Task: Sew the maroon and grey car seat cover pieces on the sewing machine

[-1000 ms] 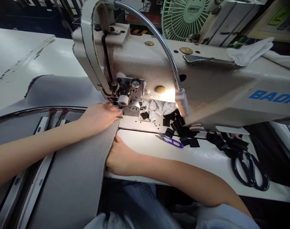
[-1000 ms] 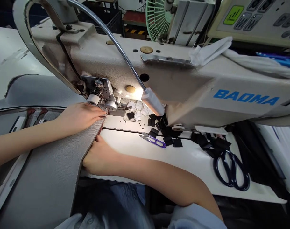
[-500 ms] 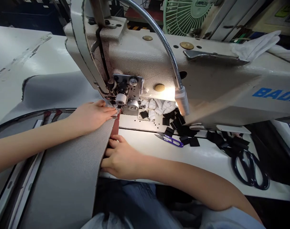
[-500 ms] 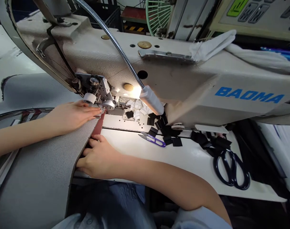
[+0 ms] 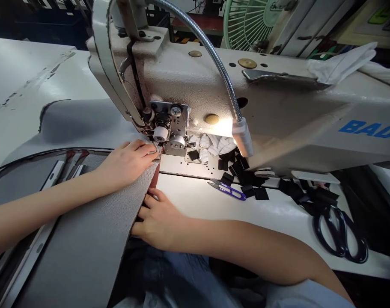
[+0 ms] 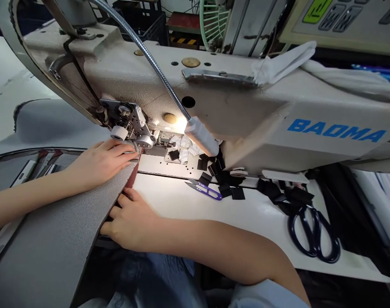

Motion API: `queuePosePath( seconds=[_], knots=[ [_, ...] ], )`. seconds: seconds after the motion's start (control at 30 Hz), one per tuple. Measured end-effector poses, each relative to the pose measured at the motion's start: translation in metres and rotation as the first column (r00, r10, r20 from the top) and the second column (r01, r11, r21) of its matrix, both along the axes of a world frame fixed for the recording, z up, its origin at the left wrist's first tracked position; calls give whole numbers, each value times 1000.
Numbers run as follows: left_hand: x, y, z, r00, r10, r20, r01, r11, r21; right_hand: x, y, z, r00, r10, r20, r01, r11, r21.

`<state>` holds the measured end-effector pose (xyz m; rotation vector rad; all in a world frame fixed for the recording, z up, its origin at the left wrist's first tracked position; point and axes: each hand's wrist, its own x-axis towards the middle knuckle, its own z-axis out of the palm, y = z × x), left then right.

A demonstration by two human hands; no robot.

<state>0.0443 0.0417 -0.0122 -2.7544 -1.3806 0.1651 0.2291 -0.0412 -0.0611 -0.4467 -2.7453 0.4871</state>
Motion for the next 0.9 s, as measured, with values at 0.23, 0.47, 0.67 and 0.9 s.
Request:
queuePosePath(
  seconds=[0.23, 0.47, 0.67, 0.9],
  knots=[
    [-6, 10, 1, 987, 21, 161, 2, 990, -141, -2, 1, -5, 1000, -6, -31, 8, 998, 65],
    [-3, 18, 0, 980, 45, 192, -20, 991, -133, -4, 7, 2, 999, -36, 3, 36, 999, 38],
    [1, 18, 1, 989, 59, 139, -46, 995, -94, -6, 9, 1, 999, -43, -2, 43, 998, 41],
    [-5, 19, 7, 989, -20, 146, 43, 987, -157, -2, 8, 0, 999, -31, -14, 32, 998, 56]
  ],
)
